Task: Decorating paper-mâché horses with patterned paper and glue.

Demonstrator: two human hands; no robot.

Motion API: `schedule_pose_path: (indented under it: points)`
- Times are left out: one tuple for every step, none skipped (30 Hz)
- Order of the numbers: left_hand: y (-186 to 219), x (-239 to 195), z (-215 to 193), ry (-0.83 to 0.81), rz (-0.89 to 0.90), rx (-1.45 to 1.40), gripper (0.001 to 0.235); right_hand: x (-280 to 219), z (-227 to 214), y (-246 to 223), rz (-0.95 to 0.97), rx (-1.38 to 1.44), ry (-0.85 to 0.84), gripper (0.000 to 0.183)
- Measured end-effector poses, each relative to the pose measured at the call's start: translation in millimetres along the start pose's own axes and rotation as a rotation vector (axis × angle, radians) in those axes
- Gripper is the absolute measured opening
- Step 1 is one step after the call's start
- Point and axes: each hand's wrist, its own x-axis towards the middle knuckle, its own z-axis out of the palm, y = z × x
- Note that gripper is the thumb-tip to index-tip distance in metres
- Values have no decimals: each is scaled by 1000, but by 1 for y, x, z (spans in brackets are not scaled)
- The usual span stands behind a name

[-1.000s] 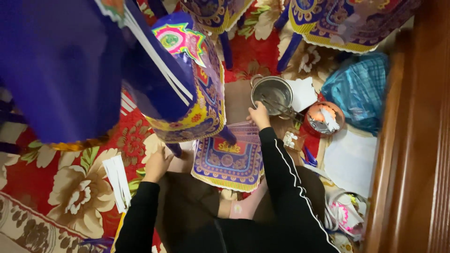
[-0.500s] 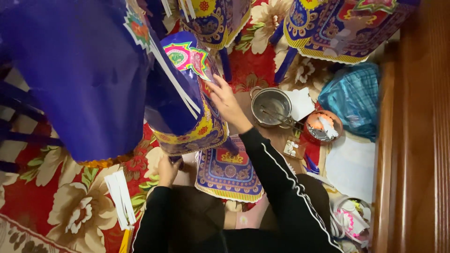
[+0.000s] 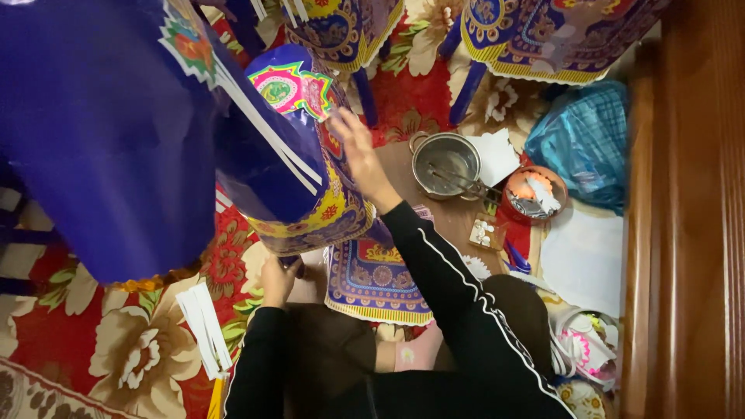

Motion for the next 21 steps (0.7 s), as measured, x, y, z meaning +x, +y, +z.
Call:
schedule_pose_path:
  points:
    - [0,0,0,-5,-3,-11,40,-2,3,1,16,80,-28,57]
    - [1,1,0,-9,-6,-22,41,-4,6,2,32,161,-56,55]
    - [2,0,-1,-12,-5,-19,41,-8,5,5,34,162,-52,55]
    - [4,-1,-3,-11,4,-42,41,-12,4,8,117,159,16,56]
    - [6,-2,-3,-9,14,-66,42,-15,3,12,200,155,81,58]
    - [7,-1,-4,-11,15,-64,42,-14,-1,8,201,155,83,58]
    - [8,-1,-4,-6,22,-76,42,-14,-6,5,205,156,92,59]
    - [9,-1,-5,-1,30,-88,42,-13,-10,2,209,157,101,61]
    - [8,-1,-4,-4,30,-87,42,-9,-11,-6,212,156,103,61]
    - [6,-2,-4,-8,30,-81,41,-4,-12,-13,135,154,85,60]
    - [5,-1,-3,-9,31,-76,39,2,-12,-21,56,152,62,61]
    - [3,2,1,-9,31,-76,39,2,-10,-15,56,152,63,61]
    - [0,1,4,-10,24,-51,37,-1,-6,-10,33,156,-9,59]
    - [-5,1,6,-11,16,-27,35,-3,-1,-5,8,161,-81,59]
    - [-5,2,5,-14,10,-25,35,-7,-4,-3,14,163,-84,59]
    - [-7,2,4,-21,15,-16,35,-12,-7,-3,14,128,-71,57]
    - [-8,2,4,-27,20,-13,34,-17,-11,-3,11,88,-62,55]
    - [-2,3,-1,-28,14,-17,34,-28,-20,-3,14,86,-69,55]
    - [3,1,-6,-46,41,-62,37,-42,-29,-3,116,65,-12,46]
    - [8,-1,-11,-64,67,-107,41,-55,-37,-5,219,43,44,37]
    - [4,1,-11,-61,61,-119,41,-84,-39,18,217,35,33,37]
